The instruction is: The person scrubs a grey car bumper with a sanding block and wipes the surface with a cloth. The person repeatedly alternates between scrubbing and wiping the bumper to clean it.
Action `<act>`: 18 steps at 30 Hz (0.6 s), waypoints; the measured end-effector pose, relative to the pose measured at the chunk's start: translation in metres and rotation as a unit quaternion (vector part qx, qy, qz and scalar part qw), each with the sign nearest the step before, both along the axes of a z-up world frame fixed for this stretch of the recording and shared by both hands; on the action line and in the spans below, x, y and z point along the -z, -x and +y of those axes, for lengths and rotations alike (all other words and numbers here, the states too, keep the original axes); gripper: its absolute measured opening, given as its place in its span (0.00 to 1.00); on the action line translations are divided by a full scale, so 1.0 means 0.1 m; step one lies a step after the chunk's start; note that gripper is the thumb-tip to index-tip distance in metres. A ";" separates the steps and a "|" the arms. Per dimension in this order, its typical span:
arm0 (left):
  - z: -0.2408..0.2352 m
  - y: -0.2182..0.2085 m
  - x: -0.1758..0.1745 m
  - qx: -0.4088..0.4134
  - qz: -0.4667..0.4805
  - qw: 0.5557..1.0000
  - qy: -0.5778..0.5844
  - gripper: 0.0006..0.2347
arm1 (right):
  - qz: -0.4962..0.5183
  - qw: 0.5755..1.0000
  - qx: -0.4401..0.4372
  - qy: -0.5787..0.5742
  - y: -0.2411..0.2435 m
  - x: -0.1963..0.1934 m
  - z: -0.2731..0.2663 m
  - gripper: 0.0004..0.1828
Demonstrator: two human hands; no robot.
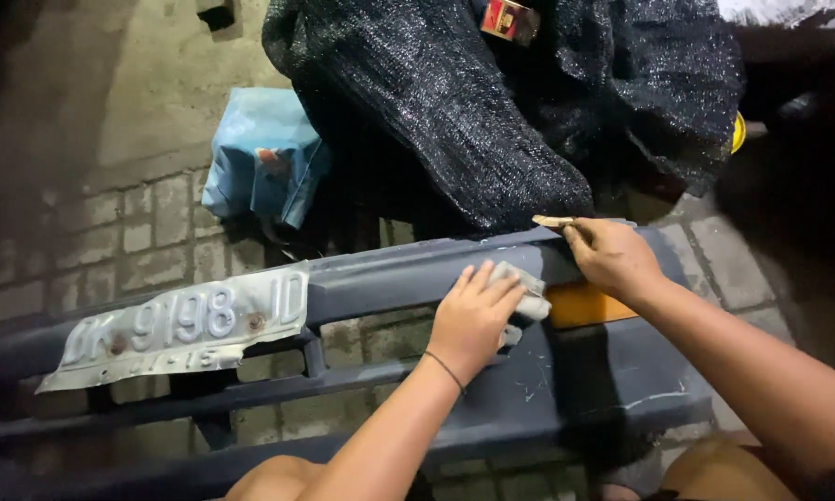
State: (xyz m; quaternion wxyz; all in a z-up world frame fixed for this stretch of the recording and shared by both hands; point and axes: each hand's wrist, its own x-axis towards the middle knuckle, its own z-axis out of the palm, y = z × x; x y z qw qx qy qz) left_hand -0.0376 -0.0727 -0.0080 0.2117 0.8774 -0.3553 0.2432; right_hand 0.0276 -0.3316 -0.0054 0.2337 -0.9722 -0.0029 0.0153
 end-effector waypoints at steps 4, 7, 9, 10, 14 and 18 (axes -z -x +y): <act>-0.23 -0.06 -0.12 -0.042 0.002 0.999 0.018 0.15 | -0.011 1.000 -0.014 0.021 0.16 -0.07 0.15 0.17; -0.36 -0.11 0.02 0.038 -0.062 0.997 0.013 0.05 | -0.050 0.997 -0.049 0.021 0.23 -0.17 0.17 0.15; -0.24 -0.11 -0.25 0.034 -0.078 0.996 0.023 0.04 | -0.078 0.993 -0.080 0.030 0.31 -0.29 0.18 0.14; -0.04 -0.22 -0.12 0.033 -0.079 0.996 0.023 0.04 | -0.079 0.993 -0.081 0.030 0.32 -0.29 0.17 0.14; 0.69 -0.57 0.17 -0.151 0.007 0.985 -0.086 0.09 | -0.100 0.977 -0.187 -0.015 0.42 -0.26 0.12 0.15; 0.94 -0.47 0.11 -0.168 0.102 0.974 -0.117 0.13 | -0.230 0.940 -0.249 0.028 0.37 0.05 0.22 0.15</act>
